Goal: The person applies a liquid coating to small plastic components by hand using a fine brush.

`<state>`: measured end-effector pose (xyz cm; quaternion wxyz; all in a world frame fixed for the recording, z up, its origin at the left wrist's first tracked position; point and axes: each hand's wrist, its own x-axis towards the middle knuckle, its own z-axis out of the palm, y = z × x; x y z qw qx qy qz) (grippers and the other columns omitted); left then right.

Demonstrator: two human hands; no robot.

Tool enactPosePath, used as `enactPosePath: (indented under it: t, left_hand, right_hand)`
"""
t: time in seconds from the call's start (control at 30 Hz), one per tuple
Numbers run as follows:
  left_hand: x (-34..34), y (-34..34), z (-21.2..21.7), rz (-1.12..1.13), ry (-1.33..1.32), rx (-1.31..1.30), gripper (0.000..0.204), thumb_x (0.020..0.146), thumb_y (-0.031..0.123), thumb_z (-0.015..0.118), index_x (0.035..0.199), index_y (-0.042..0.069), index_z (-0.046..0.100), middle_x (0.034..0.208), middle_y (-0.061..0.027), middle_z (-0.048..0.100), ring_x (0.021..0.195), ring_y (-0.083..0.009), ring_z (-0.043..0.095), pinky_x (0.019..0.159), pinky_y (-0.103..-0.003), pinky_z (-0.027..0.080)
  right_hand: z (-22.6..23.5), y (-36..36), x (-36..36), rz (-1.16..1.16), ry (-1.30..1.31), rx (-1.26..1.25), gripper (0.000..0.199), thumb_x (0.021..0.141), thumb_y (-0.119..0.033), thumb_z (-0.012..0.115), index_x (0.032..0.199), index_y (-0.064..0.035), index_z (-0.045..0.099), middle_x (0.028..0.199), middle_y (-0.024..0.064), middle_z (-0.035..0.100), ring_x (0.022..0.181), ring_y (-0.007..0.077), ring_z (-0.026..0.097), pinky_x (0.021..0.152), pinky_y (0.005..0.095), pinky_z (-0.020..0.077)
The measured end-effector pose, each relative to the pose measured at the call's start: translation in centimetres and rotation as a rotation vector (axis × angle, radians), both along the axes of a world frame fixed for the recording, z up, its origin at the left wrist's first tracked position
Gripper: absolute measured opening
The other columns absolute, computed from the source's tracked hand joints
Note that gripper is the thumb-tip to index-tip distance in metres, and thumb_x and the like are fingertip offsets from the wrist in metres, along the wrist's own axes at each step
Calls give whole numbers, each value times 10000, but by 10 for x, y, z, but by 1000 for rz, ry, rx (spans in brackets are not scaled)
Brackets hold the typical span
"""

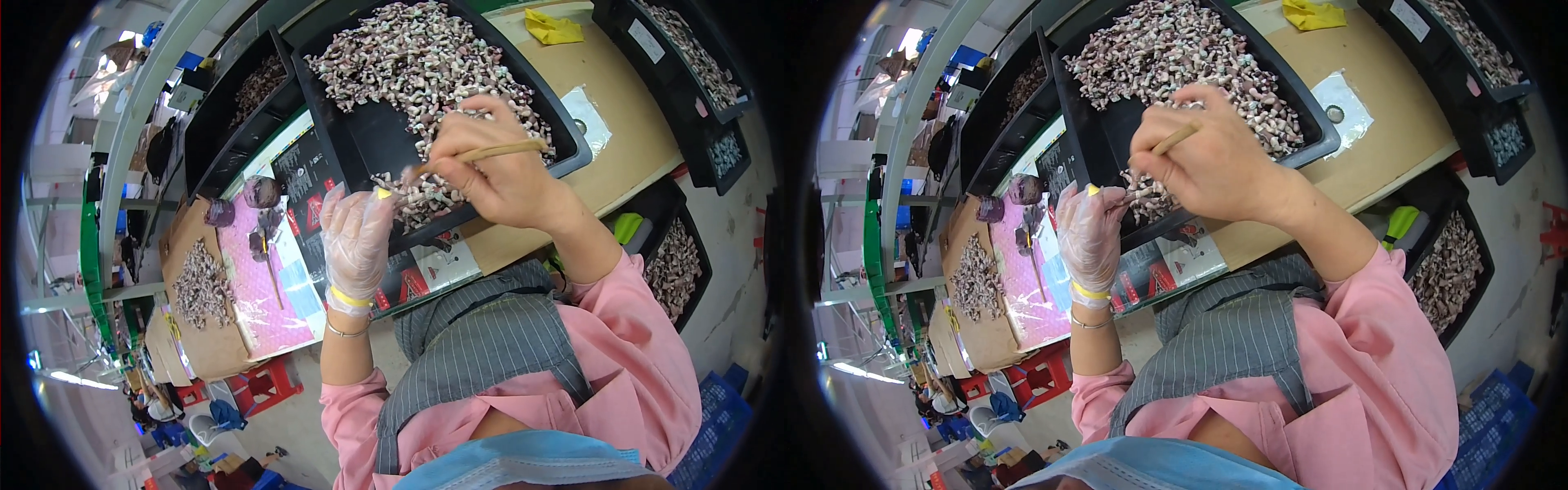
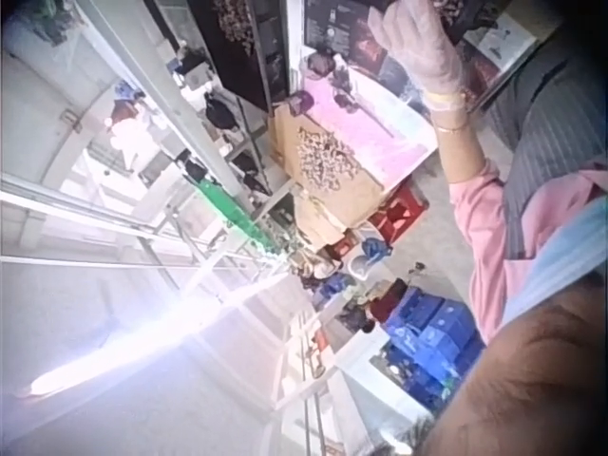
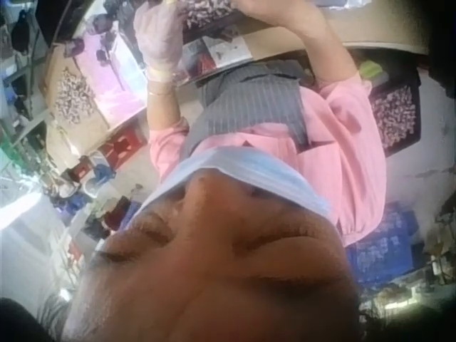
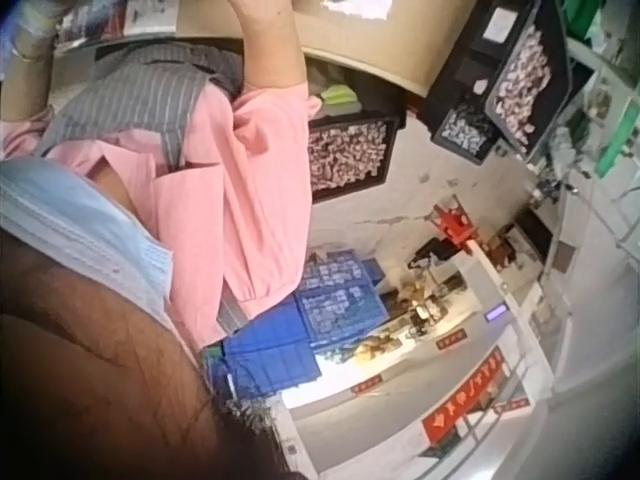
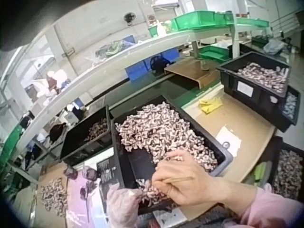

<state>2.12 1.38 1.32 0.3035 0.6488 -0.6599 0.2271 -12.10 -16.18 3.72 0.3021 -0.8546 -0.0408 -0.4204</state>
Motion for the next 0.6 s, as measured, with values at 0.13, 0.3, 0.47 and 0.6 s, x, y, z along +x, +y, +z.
enactPosePath:
  t: [0.13,0.3,0.47,0.6]
  left_hand:
    - [11,-2,-4,-34,-12,-27,514,655,-73,717,1106,80,523,841,-12,668,792,-212,632,884,-466,436]
    - [24,-7,8,27,-67,84,556,670,-54,706,1173,60,499,843,-40,643,760,-231,617,859,-435,450]
    - [106,-27,39,135,-153,-47,422,717,-15,616,1128,72,585,876,-76,623,758,-266,610,690,-388,486]
    - [203,-51,70,372,-144,-61,289,719,36,634,999,105,619,884,-89,617,764,-302,614,699,-396,499]
  right_hand:
    - [2,-5,1,-68,-47,61,150,898,-208,570,779,-117,570,782,-34,584,726,176,559,886,378,351]
    - [-8,-11,9,-163,18,-19,58,869,-130,594,822,-96,598,787,-12,585,751,184,563,898,385,355]
    - [-20,-39,-17,-320,-58,118,44,900,-70,544,868,-63,573,781,38,571,772,209,549,932,385,344]
    - [-21,-34,-24,-314,-70,133,71,911,-67,522,844,-60,543,750,35,541,738,198,524,958,396,332]
